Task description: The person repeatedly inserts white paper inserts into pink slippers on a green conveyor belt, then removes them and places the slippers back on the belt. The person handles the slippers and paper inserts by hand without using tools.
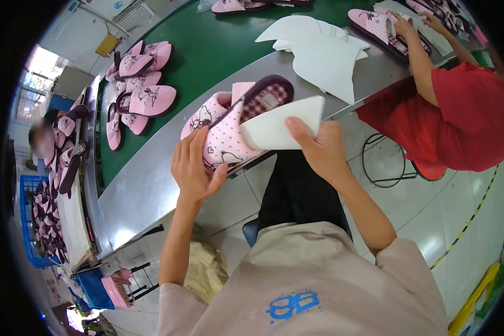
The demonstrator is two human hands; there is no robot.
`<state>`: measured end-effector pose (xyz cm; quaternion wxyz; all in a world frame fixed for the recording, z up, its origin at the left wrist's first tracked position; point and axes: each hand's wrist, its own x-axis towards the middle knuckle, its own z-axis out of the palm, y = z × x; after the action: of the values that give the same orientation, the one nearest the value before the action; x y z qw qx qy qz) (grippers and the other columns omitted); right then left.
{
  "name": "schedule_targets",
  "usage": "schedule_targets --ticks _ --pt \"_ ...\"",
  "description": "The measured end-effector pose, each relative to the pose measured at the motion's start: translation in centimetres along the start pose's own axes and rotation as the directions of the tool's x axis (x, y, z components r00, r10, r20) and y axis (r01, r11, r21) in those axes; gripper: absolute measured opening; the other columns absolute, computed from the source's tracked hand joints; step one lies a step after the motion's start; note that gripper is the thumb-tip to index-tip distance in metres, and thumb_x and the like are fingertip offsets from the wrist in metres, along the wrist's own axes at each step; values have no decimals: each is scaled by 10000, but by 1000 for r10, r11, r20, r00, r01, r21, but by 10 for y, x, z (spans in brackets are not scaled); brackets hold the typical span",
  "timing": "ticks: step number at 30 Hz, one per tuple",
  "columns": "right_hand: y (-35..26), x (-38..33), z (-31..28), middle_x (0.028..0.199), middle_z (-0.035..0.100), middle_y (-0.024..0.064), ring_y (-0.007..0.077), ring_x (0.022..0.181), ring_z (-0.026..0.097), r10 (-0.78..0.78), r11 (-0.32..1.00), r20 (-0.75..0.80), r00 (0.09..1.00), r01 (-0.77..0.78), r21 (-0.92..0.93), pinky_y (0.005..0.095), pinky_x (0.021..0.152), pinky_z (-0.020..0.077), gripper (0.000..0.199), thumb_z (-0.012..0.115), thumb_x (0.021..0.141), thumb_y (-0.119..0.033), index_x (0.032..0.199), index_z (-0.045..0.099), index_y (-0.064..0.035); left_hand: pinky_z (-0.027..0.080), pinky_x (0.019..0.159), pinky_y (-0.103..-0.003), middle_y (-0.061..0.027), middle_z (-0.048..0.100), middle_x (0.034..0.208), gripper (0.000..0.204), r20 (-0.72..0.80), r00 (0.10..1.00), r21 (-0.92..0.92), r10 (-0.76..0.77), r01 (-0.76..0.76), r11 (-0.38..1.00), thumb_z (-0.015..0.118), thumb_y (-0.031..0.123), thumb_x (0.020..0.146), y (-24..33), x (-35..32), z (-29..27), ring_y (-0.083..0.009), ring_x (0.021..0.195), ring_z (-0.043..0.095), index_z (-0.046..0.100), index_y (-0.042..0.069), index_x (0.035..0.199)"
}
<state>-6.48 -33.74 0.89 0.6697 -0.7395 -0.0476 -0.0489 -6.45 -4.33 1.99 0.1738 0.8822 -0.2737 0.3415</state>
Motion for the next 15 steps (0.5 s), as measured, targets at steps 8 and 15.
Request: schedule_targets --ticks 8,15 --pt "9 18 12 884 735 53 117 712 663 157 918 398 904 -282 280 288 619 535 436 592 1109 -394 992 736 0 530 929 -313 -103 746 1119 343 220 796 -591 -564 568 572 714 218 958 17 6 -8 -195 1015 692 709 21 1238" --pt "23 22 36 820 669 16 88 577 581 182 862 585 791 -415 292 246 505 499 309 537 1120 -289 1046 691 -32 459 1109 -338 -109 700 1359 567 601 710 -648 -367 702 296 752 259 956 9 9 -25 -199 1230 646 637 2 1447"
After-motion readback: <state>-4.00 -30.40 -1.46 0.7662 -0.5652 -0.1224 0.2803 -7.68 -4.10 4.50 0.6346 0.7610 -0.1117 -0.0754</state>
